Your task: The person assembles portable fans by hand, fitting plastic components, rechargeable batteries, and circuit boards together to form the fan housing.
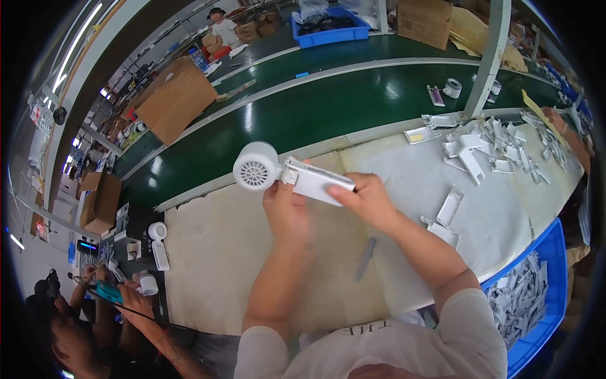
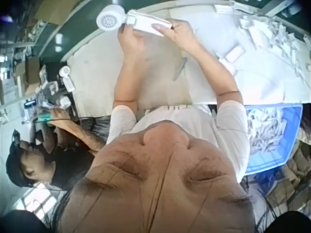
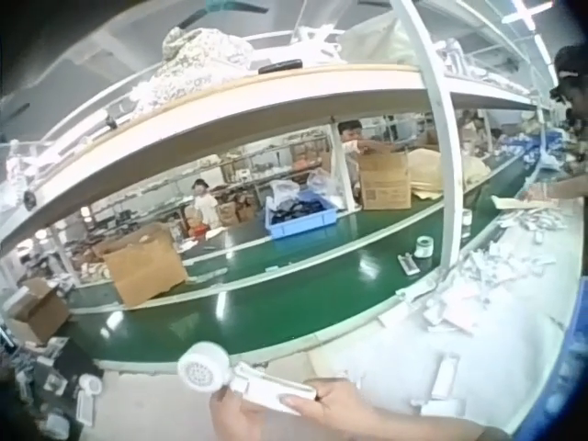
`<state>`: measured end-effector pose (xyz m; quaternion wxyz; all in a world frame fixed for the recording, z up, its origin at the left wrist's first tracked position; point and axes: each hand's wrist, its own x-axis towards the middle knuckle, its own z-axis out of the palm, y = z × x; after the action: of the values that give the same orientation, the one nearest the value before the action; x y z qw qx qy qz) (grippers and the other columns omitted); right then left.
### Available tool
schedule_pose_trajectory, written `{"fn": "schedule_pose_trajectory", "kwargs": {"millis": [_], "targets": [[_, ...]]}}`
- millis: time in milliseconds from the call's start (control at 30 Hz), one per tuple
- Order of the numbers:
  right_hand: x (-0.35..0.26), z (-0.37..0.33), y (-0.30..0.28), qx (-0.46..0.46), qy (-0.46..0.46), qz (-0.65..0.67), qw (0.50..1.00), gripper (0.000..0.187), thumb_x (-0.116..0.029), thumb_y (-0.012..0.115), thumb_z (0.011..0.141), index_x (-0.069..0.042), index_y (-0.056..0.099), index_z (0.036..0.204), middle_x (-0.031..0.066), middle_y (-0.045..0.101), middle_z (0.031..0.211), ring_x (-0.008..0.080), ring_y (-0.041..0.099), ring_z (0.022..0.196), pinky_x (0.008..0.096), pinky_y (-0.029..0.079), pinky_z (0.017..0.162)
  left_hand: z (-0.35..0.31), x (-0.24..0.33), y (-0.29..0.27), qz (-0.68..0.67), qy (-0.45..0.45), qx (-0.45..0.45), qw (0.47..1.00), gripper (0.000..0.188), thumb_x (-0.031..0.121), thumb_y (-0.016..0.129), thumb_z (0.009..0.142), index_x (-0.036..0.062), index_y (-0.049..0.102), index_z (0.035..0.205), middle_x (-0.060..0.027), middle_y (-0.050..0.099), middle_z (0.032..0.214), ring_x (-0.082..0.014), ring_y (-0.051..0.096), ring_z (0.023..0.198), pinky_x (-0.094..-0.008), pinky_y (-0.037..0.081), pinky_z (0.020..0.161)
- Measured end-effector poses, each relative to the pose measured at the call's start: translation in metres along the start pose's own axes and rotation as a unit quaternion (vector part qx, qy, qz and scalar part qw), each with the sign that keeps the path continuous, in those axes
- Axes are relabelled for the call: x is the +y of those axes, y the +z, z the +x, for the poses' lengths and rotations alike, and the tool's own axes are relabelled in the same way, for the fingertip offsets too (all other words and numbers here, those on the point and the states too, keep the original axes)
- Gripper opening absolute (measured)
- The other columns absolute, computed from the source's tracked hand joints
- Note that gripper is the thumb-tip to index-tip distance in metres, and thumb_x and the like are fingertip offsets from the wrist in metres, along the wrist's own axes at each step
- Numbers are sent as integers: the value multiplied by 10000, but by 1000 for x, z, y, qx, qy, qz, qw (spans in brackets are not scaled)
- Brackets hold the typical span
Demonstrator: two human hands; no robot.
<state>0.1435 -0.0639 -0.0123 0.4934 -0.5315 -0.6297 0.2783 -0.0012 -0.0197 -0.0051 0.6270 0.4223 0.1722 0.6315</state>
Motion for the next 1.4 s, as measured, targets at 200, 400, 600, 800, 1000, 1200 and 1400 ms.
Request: {"fn": "schedule_pose_trajectory", "kwargs": {"millis": [200,400,600,800,1000,1200,1400], "targets": [[39,26,-50,-77,-39,-194,977,292,-305,600,817,-35,628,925,122,607,974,282,580,878,352,474,742,19,35,-117,513,-87,-53,853,256,96,587,780,-11,593,1012,-73,609,784,-123,556,693,-276,445,626],[142,86,-191,191,157,-385,889,215,-271,618,780,-70,645,852,135,628,941,318,595,886,403,478,767,6,112,-220,894,-21,36,446,333,123,588,731,28,512,1041,-193,618,748,-385,593,688,-453,469,621],[190,141,-232,230,399,-454,762,579,-501,596,762,-21,502,1072,156,602,1088,309,583,1009,381,467,843,-6,140,-245,924,-134,171,315,449,106,603,693,23,466,1113,-195,594,1028,-371,551,954,-455,427,814],[213,165,-231,214,388,-477,759,533,-348,672,725,-32,438,1084,179,607,1033,313,580,1013,374,476,837,3,110,-193,907,89,67,406,592,55,615,669,5,405,1221,-183,387,1322,-380,410,1142,-451,342,950],[218,169,-247,205,362,-13,909,427,-147,622,670,14,456,1028,62,505,669,133,445,445,275,322,330,10,53,-150,699,1,-41,714,405,40,608,729,-21,521,1120,-155,571,1122,-292,551,1022,-369,432,869],[104,118,-145,160,139,151,966,630,-92,587,761,-115,348,1343,41,497,779,85,463,531,233,389,456,27,-7,-55,194,-298,-107,929,339,267,433,937,-17,546,1083,-137,619,1027,-202,602,930,-297,474,789],[14,38,-37,-21,69,197,978,567,-53,571,806,-119,380,1336,60,525,1021,81,494,652,228,429,576,26,-39,-12,-55,-272,-70,958,564,444,257,949,-28,391,1228,-183,503,1206,-254,510,1099,-379,399,940]]}}
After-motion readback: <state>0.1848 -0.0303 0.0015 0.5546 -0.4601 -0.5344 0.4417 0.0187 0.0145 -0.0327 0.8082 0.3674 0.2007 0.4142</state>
